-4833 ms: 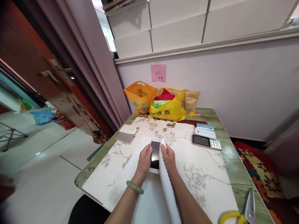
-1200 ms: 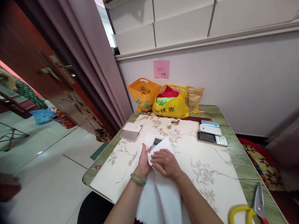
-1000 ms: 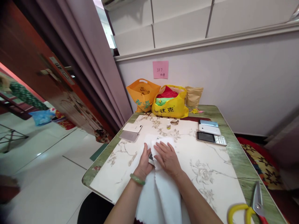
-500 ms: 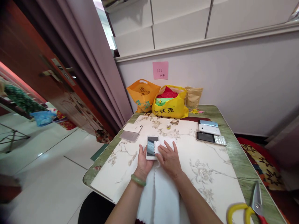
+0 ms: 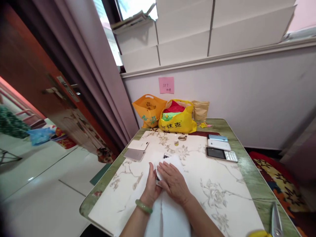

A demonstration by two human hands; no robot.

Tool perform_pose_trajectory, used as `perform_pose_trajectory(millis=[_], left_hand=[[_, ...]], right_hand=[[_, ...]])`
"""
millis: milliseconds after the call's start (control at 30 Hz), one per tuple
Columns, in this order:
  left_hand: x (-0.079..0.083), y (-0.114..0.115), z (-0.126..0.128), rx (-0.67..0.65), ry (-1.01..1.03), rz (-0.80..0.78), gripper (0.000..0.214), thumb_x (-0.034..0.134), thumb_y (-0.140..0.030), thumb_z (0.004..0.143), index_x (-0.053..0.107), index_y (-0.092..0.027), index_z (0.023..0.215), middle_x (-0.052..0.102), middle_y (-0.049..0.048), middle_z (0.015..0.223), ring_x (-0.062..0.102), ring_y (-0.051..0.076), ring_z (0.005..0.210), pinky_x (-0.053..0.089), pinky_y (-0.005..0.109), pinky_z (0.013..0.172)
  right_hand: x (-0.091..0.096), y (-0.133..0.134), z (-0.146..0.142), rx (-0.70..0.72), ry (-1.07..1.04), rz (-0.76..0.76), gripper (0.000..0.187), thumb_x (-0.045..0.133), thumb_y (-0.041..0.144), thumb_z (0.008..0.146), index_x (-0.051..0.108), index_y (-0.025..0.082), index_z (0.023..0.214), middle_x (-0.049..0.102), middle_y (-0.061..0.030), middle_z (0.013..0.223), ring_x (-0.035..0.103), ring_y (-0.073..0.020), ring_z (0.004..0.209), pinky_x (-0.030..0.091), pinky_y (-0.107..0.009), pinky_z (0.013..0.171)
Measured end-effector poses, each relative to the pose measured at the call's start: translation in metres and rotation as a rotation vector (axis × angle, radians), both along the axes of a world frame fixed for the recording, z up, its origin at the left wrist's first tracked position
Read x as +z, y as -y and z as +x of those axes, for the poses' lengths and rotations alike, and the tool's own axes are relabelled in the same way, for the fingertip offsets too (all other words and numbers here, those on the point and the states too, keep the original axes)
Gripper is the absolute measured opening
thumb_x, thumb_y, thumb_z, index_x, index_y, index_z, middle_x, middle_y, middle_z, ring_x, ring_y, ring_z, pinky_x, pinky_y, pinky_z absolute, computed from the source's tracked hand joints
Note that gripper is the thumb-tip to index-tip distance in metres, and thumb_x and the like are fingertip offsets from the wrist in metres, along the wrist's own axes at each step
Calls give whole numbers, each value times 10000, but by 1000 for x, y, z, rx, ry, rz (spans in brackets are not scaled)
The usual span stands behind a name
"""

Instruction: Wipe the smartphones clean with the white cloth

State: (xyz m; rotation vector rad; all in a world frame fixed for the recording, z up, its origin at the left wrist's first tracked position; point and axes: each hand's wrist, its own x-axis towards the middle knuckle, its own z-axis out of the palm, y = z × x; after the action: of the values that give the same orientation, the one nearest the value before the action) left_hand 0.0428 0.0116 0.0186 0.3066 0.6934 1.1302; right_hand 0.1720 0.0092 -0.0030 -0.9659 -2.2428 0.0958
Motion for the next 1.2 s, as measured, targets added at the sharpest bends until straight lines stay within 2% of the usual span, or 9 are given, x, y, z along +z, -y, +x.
perform_pose_trajectory(millis=[167, 367, 500, 600, 767, 967, 1033, 1133, 1200], left_hand=[[-1, -2, 1, 4, -71, 4, 589, 500, -626, 844, 647, -149, 1157, 692, 116, 1144, 639, 262, 1086, 499, 352, 943], [-9, -9, -1, 49, -89, -5, 601, 487, -612, 858, 659, -94, 1110, 727, 141, 1001, 683, 243, 949, 516, 325, 874], [-8, -9, 0, 9, -62, 18, 638, 442, -639, 861, 637, -104, 1149, 711, 172, 1052, 675, 287, 987, 510, 418, 897], [-7, -8, 0, 26, -65, 51, 635, 416, -642, 869, 635, -112, 1142, 711, 179, 1045, 670, 312, 1001, 512, 478, 889], [-8, -7, -2, 49, -64, 33, 617, 417, -624, 879, 623, -113, 1158, 702, 186, 1072, 664, 310, 1025, 515, 495, 897], [-11, -10, -2, 65, -80, 31, 579, 421, -596, 893, 631, -119, 1145, 707, 179, 1070, 656, 299, 1050, 524, 487, 899], [-9, -10, -1, 71, -98, 29, 583, 415, -596, 895, 630, -117, 1147, 705, 180, 1077, 657, 302, 1050, 524, 494, 898], [-6, -10, 0, 68, -113, 29, 596, 406, -598, 897, 623, -108, 1157, 697, 191, 1093, 655, 314, 1050, 523, 511, 895], [-5, -10, 0, 54, -109, 43, 604, 400, -597, 899, 619, -101, 1166, 690, 199, 1108, 651, 320, 1056, 520, 515, 897]], right_hand=[[-4, -7, 3, -177, -66, 17, 595, 448, 332, 949, 260, 209, 1499, 349, -70, 1514, 301, -254, 1403, 323, -487, 1126], [-18, -16, 13, -397, -533, -135, 410, 471, 305, 922, 561, 206, 1310, 530, -106, 1376, 501, -244, 1258, 414, -429, 1057], [-21, -20, 22, -586, -905, -385, 440, 519, 328, 843, 592, 150, 1239, 700, -79, 991, 646, -206, 863, 525, -350, 794], [-17, -20, 29, -667, -1158, -523, 502, 513, 311, 773, 561, 141, 1243, 671, -4, 788, 580, -145, 633, 482, -261, 606], [-9, -23, 47, -677, -1540, -692, 392, 539, 338, 650, 618, 176, 999, 582, 58, 622, 473, -110, 492, 372, -210, 459], [1, -33, 81, -801, -1563, -738, 397, 533, 576, 697, 619, 198, 784, 476, 64, 512, 436, -123, 482, 355, -240, 458], [6, -34, 91, -776, -1497, -762, 440, 545, 627, 707, 619, 193, 737, 489, 51, 520, 432, -123, 492, 344, -244, 456], [10, -36, 102, -721, -1332, -791, 510, 655, 636, 640, 667, 166, 838, 523, 49, 549, 428, -116, 494, 333, -238, 457], [8, -38, 107, -781, -1261, -747, 568, 723, 603, 580, 687, 147, 918, 540, 49, 567, 423, -109, 490, 337, -235, 461]])
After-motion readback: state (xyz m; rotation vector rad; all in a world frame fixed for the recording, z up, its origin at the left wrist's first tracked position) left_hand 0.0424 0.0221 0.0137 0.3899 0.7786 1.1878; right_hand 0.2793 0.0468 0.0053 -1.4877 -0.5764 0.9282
